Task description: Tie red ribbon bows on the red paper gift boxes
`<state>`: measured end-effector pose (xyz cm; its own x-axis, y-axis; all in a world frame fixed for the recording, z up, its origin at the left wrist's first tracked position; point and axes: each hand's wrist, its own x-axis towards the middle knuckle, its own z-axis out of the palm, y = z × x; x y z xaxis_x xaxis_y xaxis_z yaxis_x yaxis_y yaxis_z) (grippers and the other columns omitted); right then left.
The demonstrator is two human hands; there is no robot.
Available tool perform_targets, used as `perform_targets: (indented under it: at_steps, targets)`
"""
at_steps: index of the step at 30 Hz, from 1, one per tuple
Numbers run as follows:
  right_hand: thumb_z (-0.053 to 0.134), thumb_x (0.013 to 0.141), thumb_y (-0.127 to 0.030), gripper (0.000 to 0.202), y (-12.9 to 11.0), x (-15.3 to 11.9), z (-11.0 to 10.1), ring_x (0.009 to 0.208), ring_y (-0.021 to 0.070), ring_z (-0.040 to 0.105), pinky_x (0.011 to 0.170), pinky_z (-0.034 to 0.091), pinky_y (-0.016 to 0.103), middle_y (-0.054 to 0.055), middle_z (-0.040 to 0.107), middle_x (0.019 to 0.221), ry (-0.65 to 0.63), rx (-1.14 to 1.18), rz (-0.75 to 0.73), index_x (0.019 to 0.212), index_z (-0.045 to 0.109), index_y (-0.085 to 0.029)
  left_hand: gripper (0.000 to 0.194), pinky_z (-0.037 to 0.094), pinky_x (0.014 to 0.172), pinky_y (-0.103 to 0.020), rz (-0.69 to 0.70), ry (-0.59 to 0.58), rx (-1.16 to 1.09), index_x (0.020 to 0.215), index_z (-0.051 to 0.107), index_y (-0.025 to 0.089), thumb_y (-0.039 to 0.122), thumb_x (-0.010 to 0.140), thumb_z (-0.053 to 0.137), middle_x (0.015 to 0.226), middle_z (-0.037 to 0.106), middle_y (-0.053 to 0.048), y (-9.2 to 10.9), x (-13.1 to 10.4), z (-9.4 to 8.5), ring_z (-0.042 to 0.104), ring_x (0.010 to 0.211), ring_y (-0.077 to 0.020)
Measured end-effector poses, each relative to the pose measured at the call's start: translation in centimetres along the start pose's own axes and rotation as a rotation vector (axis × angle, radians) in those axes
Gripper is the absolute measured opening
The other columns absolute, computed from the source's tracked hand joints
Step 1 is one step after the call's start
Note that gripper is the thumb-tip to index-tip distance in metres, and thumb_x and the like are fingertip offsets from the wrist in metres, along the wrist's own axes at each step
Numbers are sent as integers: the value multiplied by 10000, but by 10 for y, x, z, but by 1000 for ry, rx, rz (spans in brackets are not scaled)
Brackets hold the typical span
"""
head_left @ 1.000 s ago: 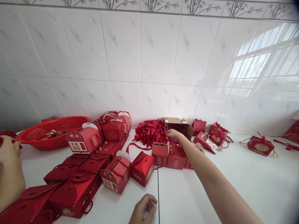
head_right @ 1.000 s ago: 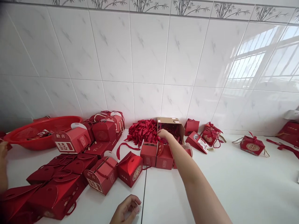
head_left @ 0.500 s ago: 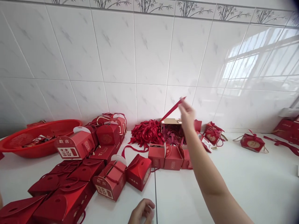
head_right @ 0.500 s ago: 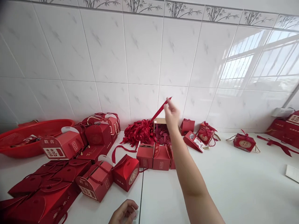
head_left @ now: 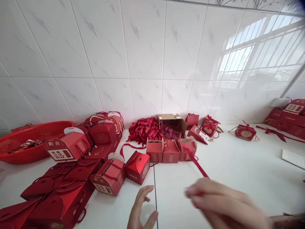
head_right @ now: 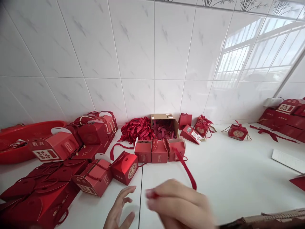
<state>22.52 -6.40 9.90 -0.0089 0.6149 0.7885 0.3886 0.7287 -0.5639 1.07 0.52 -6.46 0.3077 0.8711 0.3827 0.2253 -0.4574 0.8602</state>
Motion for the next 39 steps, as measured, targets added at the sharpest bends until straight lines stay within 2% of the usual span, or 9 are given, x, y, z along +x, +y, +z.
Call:
perform_targets:
  at_steps: [3, 6, 8, 10, 16, 19, 25, 33, 39]
  targets:
    - [564, 897, -122, 503, 9, -12, 27, 772, 142, 700, 710, 576, 218, -8, 742, 917, -340, 123, 265, 1331, 509, -369, 512, 434, 1008, -444, 135, 190, 198, 1350, 403, 273, 371, 871, 553, 1353, 483, -111, 20, 11, -9, 455, 1260, -281]
    - [606, 872, -203, 337, 32, -25, 44, 683, 145, 690, 658, 571, 228, 8, 740, 843, -339, 256, 549, 1197, 632, -290, 478, 423, 1004, -493, 190, 464, 462, 1285, 440, 211, 311, 845, 599, 1238, 527, -140, 22, 37, -20, 483, 1197, -294]
    - [635, 852, -272, 142, 49, -33, 48, 642, 149, 671, 636, 555, 240, 37, 723, 781, -273, 304, 621, 936, 739, -222, 479, 444, 991, -490, 188, 454, 569, 1288, 426, 166, 317, 858, 575, 1228, 533, -162, 14, 57, -26, 489, 1192, -298]
    - [642, 846, -331, 176, 61, -39, 50, 645, 151, 650, 640, 538, 256, 58, 703, 775, -223, 333, 661, 840, 755, -197, 454, 444, 1000, -488, 189, 388, 662, 1276, 425, 135, 323, 876, 531, 1241, 538, -181, 3, 75, -29, 479, 1216, -304]
    - [567, 882, -461, 336, 72, -44, 54, 671, 144, 593, 669, 498, 282, 51, 649, 780, -162, 403, 807, 1010, 680, -172, 173, 159, 1081, -685, 86, 351, 820, 840, 549, 150, 310, 872, 489, 1374, 443, -259, -15, 105, -27, 265, 1374, -434]
    - [531, 897, -493, 371, 75, -44, 55, 641, 138, 568, 655, 470, 284, 12, 611, 719, -129, 415, 817, 1098, 569, -183, 191, 102, 1079, -707, 18, 261, 825, 739, 495, 186, 287, 891, 440, 1363, 489, -226, -10, 111, -29, 296, 1375, -412]
    - [549, 886, -501, 332, 81, -44, 65, 619, 128, 524, 628, 413, 267, -62, 519, 612, -49, 514, 824, 969, 394, -220, 231, 501, 890, -446, 21, 108, 755, 764, 474, 219, 308, 936, 347, 1135, 647, -121, 19, 90, -31, 585, 1134, -270]
    - [577, 871, -442, 347, 81, -45, 79, 533, 109, 471, 545, 312, 237, -66, 575, 575, -139, 616, 878, 888, 301, -232, 175, 472, 915, -493, 23, 61, 687, 829, 565, 215, 321, 912, 453, 1163, 593, -115, 55, 30, -13, 519, 1179, -295]
    - [622, 820, -455, 387, 81, -51, 73, 512, 108, 455, 519, 287, 219, -91, 522, 547, -220, 641, 952, 900, 313, -236, 129, 423, 966, -554, 2, -14, 645, 920, 605, 259, 276, 891, 481, 1300, 508, -92, 71, 8, -11, 433, 1255, -306]
